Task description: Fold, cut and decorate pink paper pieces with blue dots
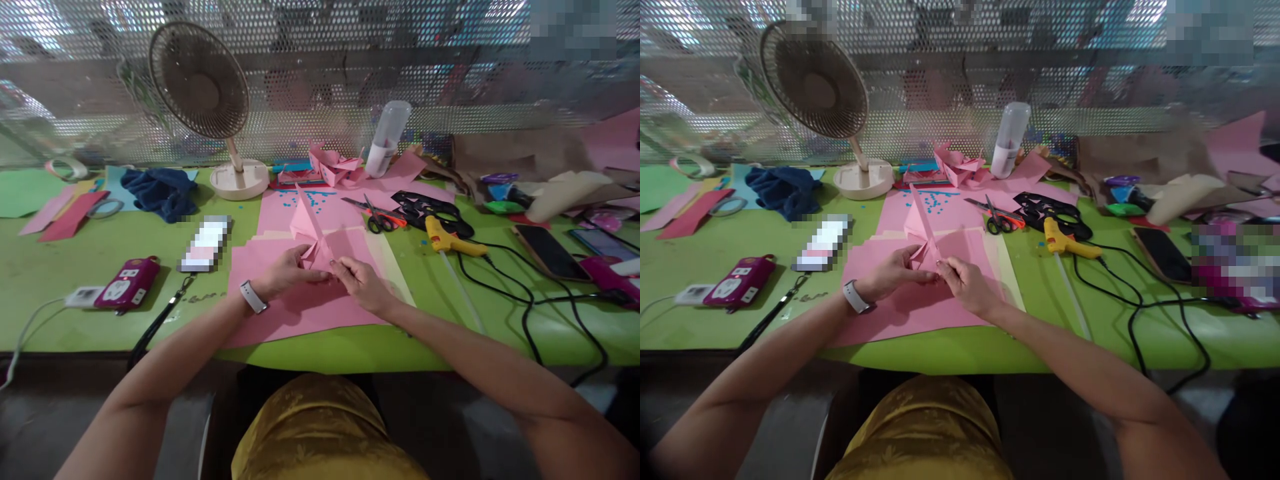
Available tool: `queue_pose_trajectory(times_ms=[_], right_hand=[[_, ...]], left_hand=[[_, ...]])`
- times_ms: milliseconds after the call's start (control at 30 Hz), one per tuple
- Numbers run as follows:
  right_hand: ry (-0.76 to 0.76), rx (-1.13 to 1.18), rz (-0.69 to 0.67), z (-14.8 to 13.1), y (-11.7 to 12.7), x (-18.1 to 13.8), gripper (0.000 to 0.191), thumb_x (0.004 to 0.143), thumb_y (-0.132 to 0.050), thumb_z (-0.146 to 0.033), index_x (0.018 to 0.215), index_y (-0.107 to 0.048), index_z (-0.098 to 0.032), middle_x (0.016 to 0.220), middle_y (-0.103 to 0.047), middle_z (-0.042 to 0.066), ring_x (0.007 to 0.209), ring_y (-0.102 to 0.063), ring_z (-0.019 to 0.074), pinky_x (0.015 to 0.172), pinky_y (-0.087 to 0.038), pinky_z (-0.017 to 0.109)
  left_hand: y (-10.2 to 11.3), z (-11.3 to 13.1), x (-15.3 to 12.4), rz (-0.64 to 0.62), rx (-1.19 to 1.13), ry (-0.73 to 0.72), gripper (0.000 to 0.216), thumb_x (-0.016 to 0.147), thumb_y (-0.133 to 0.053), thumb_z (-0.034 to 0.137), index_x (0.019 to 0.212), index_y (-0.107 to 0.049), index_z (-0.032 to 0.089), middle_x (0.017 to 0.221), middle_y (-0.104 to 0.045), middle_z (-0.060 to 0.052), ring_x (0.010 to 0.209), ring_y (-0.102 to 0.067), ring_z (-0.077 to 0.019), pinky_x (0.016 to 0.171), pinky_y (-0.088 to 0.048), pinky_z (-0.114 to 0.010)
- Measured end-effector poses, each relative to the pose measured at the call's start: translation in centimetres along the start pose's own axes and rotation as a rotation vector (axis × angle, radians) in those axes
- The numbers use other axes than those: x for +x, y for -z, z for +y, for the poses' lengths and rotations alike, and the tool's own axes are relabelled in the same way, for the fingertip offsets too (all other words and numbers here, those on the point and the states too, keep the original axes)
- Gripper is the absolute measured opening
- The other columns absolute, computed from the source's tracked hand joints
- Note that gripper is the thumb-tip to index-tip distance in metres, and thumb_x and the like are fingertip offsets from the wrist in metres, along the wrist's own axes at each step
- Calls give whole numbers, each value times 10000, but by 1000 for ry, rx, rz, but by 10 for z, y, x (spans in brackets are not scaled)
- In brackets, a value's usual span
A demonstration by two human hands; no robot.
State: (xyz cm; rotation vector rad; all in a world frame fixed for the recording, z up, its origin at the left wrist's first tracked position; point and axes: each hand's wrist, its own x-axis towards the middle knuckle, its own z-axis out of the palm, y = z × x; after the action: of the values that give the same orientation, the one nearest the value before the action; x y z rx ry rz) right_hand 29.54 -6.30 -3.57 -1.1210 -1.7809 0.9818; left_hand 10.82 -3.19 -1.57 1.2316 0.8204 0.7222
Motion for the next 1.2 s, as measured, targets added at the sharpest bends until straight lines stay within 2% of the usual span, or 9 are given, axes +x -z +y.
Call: queue_pose_trajectory(times_ms=[300, 433, 533, 667, 800, 867, 967, 1100, 1200], right_hand=[[9, 0, 81, 1, 6, 3, 412, 944, -437, -544, 695, -449, -216, 600, -424, -45, 565, -415, 118, 562, -322, 264], [-52, 104, 196, 5, 10, 6, 415, 926, -466, -563, 688, -435, -225, 567, -423, -55, 499, -396, 103, 498, -315, 254], [-74, 172, 279, 5, 10, 7, 418, 912, -495, -567, 680, -423, -228, 534, -396, -67, 462, -379, 91, 457, -306, 240], [-97, 233, 179, 2, 3, 5, 419, 902, -501, -581, 703, -466, -215, 544, -473, -59, 464, -440, 78, 455, -351, 218], [-152, 277, -51, -2, -2, 0, 397, 864, -555, -582, 788, -553, -193, 584, -540, -48, 435, -473, 72, 403, -359, 204], [-183, 306, -106, -4, 0, 0, 386, 856, -573, -570, 824, -579, -185, 577, -542, -50, 423, -473, 72, 385, -358, 199], [-201, 413, 28, -8, 9, 4, 392, 809, -626, -577, 849, -559, -193, 559, -527, -62, 425, -456, 71, 391, -356, 196], [-204, 528, 332, -9, 21, 12, 412, 757, -665, -586, 736, -513, -203, 566, -519, -51, 428, -409, 62, 395, -318, 203], [-207, 563, 407, -8, 22, 14, 337, 755, -690, -490, 671, -554, -194, 553, -540, -33, 426, -413, 67, 401, -299, 217]], left_hand=[[19, 6, 0, -18, 123, 58, 824, 682, -846, 254, 1344, -388, 83, 688, -739, -78, 697, -727, -202, 623, -542, -263], [33, 7, 2, -84, 95, 65, 696, 723, -815, 252, 1309, -464, 119, 788, -757, -98, 738, -723, -193, 679, -544, -290], [32, 5, 3, -90, 61, 65, 619, 744, -800, 265, 1282, -515, 149, 946, -754, -115, 903, -709, -204, 820, -526, -332], [11, -9, 6, -104, 13, -94, 352, 833, -710, 354, 1110, -642, 149, 1161, -691, -112, 1106, -622, -208, 971, -450, -347], [-3, -19, 9, -7, -23, -185, 302, 826, -695, 429, 872, -709, 132, 874, -724, -57, 846, -663, -172, 842, -496, -322], [-1, -16, 8, 42, -39, -194, 283, 816, -707, 420, 812, -706, 137, 813, -712, -42, 822, -663, -167, 811, -497, -306], [13, -5, 6, 99, -35, -225, 231, 793, -738, 372, 740, -670, 158, 765, -690, -17, 858, -676, -172, 806, -493, -284], [34, 6, 4, 24, 118, -208, 204, 775, -752, 317, 717, -661, 144, 735, -688, -35, 800, -679, -173, 738, -495, -267], [41, 6, 7, 101, 3, -233, 155, 743, -769, 274, 759, -672, 155, 736, -689, -16, 715, -654, -137, 706, -513, -258]])
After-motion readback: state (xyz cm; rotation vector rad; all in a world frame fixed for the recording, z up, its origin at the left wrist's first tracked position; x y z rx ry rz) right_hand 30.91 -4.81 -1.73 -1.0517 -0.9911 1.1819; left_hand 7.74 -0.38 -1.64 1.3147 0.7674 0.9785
